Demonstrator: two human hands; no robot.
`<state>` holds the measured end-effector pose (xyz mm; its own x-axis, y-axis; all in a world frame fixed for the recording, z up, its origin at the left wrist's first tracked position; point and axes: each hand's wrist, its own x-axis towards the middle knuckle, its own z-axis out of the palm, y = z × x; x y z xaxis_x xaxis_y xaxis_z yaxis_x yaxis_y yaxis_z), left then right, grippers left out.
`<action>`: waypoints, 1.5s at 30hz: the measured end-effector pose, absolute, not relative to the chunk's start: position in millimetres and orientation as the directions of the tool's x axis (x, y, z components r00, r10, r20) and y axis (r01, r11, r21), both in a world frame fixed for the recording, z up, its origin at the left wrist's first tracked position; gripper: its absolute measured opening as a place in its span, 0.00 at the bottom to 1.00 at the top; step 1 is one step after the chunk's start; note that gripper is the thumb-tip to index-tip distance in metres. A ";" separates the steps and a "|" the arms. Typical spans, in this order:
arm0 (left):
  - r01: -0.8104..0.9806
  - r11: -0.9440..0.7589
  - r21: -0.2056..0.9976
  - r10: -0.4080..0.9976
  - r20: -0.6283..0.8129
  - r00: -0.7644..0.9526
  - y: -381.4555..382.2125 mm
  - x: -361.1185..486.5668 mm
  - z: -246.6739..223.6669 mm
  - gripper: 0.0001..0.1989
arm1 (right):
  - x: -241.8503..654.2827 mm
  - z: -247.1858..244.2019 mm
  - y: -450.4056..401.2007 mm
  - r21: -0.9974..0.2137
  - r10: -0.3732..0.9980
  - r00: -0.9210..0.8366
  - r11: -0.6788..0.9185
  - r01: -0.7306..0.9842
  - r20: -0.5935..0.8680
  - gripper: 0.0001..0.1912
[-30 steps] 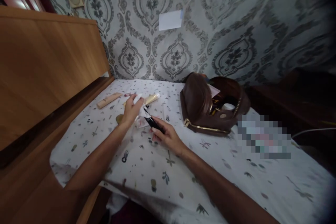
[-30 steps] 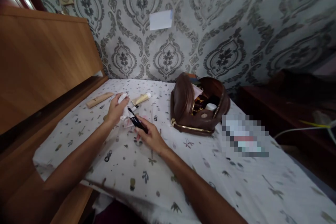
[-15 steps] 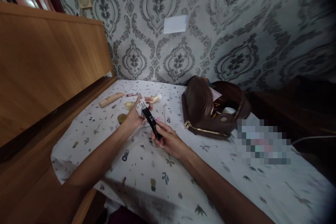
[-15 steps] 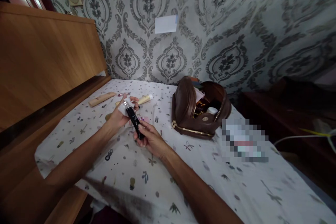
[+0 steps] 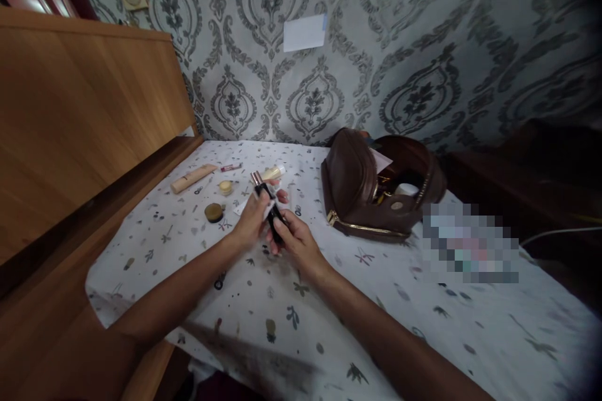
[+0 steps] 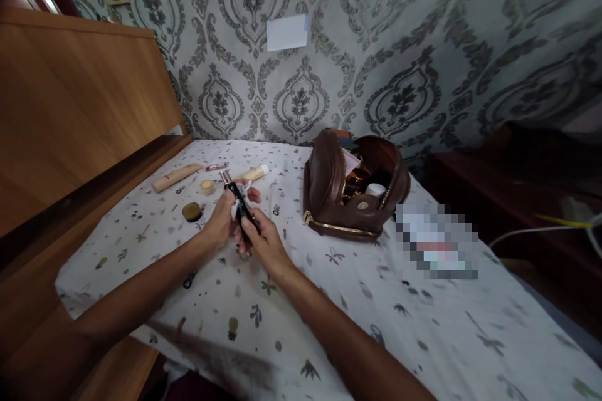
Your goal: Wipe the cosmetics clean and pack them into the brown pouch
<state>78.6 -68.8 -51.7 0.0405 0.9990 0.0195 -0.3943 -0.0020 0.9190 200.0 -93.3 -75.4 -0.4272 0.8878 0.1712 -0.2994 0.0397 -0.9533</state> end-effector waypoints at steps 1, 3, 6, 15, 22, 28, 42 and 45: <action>-0.363 0.002 0.932 0.995 0.035 0.094 -71.6 80.4 -54.6 0.36 | 201.6 -74.5 -92.7 -0.957 0.897 -0.397 0.085 -0.277 0.194 0.24; -0.324 0.009 0.946 0.977 0.060 0.204 -75.7 83.0 -58.6 0.38 | 205.2 -74.3 -90.4 -0.958 0.923 -0.310 0.156 -0.242 0.229 0.22; -0.240 -0.021 0.971 0.948 0.096 0.304 -77.8 85.3 -59.6 0.33 | 210.5 -77.4 -84.4 -0.956 0.954 -0.180 0.197 -0.220 0.238 0.18; -0.234 -0.126 0.964 0.971 0.167 0.168 -60.2 79.2 -63.7 0.20 | 213.2 -79.1 -85.6 -0.949 0.944 -0.118 0.314 0.033 0.309 0.21; -0.452 -0.139 0.881 0.989 0.098 -0.112 -54.7 77.9 -47.3 0.29 | 212.8 -85.1 -95.5 -0.680 0.833 -0.176 0.534 0.502 0.524 0.27; -0.553 0.025 0.833 0.994 -0.079 -0.074 -50.6 75.3 -45.5 0.30 | 212.2 -84.8 -101.1 -0.572 0.772 -0.273 0.616 0.541 0.573 0.30; -0.498 0.035 0.867 0.999 -0.019 0.038 -60.1 80.4 -49.4 0.22 | 214.6 -83.1 -90.3 -0.915 0.888 -0.296 0.394 0.089 0.353 0.39; -0.448 0.071 0.891 0.994 -0.028 0.102 -59.4 77.4 -48.9 0.24 | 212.4 -79.9 -86.8 -0.976 0.931 -0.304 0.166 -0.144 0.204 0.36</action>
